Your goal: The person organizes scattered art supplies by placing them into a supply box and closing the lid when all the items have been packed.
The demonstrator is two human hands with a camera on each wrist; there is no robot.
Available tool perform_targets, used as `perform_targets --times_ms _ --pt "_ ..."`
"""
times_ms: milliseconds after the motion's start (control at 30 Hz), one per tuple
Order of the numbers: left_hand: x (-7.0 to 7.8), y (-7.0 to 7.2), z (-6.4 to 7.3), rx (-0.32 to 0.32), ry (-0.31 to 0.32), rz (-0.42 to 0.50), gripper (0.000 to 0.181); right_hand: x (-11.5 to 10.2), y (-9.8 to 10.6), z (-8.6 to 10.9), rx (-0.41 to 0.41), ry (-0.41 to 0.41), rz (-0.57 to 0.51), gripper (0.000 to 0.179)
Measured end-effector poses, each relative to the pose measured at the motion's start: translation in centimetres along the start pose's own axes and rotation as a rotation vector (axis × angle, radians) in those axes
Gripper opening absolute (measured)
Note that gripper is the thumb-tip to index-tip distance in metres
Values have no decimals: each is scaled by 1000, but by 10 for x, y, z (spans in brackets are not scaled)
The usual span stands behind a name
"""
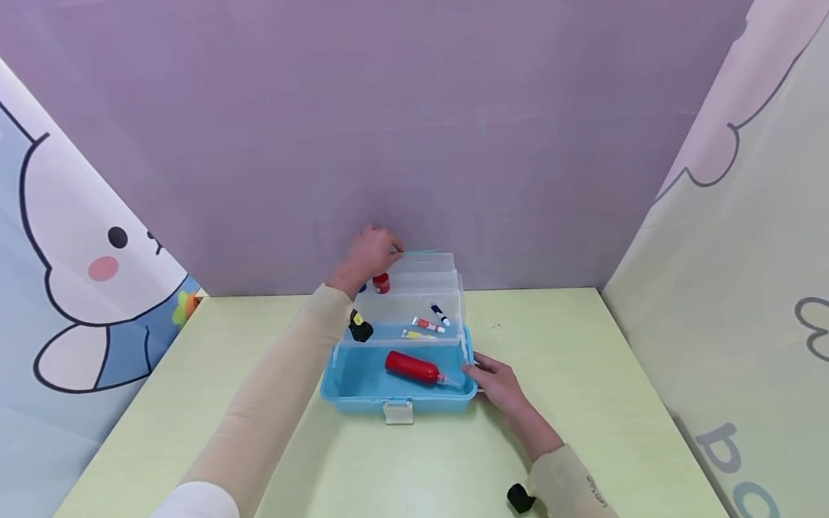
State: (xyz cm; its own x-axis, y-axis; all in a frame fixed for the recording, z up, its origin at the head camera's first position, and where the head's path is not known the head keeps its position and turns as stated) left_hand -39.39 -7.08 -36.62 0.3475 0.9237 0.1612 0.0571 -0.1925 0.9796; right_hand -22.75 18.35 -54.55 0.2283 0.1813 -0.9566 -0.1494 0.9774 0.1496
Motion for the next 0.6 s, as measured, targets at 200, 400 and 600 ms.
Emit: perform_targets --times_ms 200,400,600 --pt "-4 -2 0 1 8 3 27 -2 -1 0 -8 5 -11 64" --pt "-16 -2 5 10 25 11 21 -4 -1 -1 -6 -4 -12 64" --pt "-26 5 14 15 35 67 18 -3 -2 -3 -13 -7 14 66"
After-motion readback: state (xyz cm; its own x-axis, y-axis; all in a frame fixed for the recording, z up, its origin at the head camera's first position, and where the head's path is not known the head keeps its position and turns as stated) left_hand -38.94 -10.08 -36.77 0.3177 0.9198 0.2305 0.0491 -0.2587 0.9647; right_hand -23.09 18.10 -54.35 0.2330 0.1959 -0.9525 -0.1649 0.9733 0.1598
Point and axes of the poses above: each hand's wrist, its own z-axis away from the middle knuckle, its own y-axis out of the back of the hand, x = y × z, the point moved 2 cm from there along -z, towards the middle knuckle, and after that the axes turned 3 degrees about -x, right-handed, at the moved point
